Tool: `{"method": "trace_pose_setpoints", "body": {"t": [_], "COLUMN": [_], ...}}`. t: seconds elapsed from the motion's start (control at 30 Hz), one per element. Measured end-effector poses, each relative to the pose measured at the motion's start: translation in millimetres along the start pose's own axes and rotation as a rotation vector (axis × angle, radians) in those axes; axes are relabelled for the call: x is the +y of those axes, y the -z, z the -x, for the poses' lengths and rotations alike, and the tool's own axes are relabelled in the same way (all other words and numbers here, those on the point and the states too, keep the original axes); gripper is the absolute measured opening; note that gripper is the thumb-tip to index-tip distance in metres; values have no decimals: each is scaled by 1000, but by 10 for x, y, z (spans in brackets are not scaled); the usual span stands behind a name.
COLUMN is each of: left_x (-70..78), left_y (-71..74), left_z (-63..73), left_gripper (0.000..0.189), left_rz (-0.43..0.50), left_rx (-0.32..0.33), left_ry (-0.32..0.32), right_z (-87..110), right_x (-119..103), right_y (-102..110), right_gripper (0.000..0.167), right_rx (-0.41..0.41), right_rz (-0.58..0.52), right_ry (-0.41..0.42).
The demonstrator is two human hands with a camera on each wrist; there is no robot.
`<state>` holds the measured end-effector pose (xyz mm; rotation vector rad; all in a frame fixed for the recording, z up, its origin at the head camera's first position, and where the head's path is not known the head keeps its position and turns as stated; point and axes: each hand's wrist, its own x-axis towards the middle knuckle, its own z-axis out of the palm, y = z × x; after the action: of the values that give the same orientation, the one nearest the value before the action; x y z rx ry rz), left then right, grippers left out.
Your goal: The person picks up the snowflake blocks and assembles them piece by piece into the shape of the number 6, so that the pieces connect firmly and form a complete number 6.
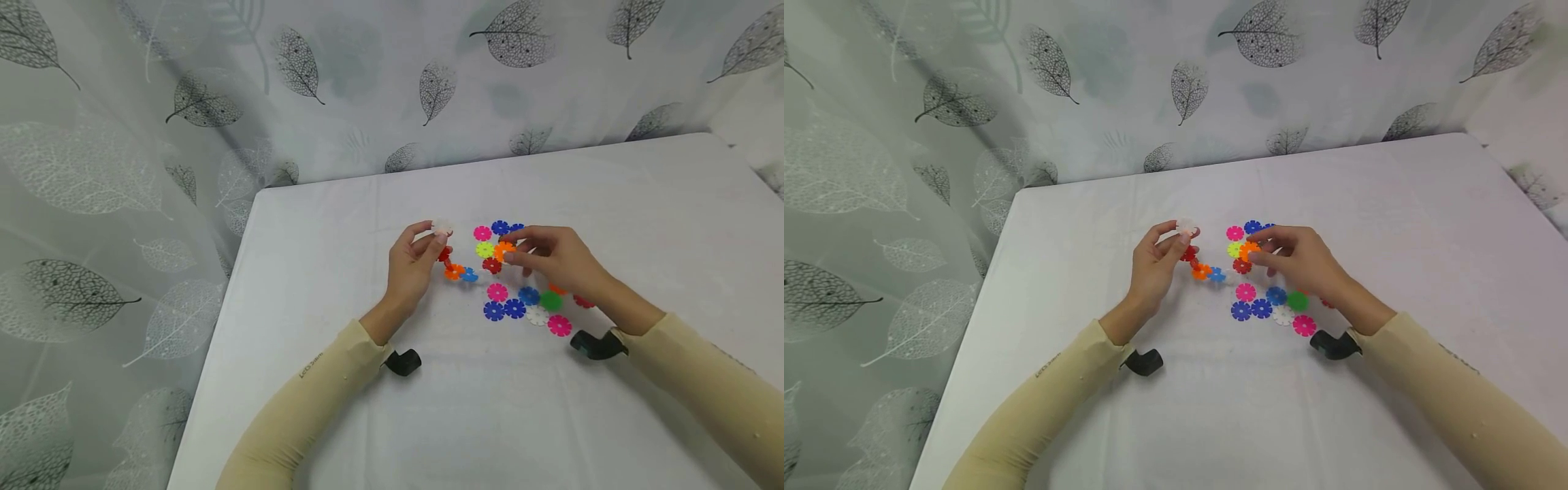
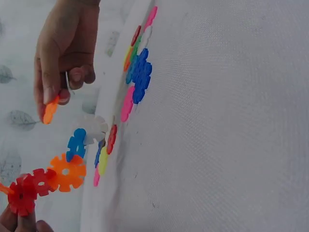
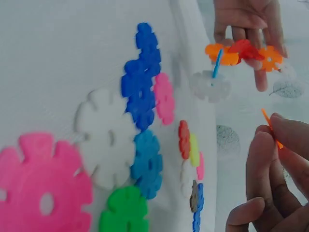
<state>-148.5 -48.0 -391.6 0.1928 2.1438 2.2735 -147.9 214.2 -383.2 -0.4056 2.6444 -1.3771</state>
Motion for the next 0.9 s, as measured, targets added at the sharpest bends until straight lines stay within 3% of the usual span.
{"method": "trace_pose_setpoints", "body": {"t": [0.23, 0.43, 0.63, 0.9], "left_x": [-22, -56, -38, 0], "left_y": [-39, -59, -51, -69], "left_z": [17, 28, 42, 64], "left_gripper": [36, 38, 42, 40], "left_rz": [23, 28, 1, -32], "left_rx": [-16, -75, -137, -147], "left_ry": [-16, -37, -117, -203], "right_z": [-22, -59, -79, -106], "right_x": [-128, -218, -298, -381], "right_y": [-18, -52, -69, -103], "right_gripper": [39, 34, 31, 33], "right_rx": [81, 156, 203, 244], "right_rz": [-121, -191, -234, -265], "right_ry": [42, 78, 151, 169]}}
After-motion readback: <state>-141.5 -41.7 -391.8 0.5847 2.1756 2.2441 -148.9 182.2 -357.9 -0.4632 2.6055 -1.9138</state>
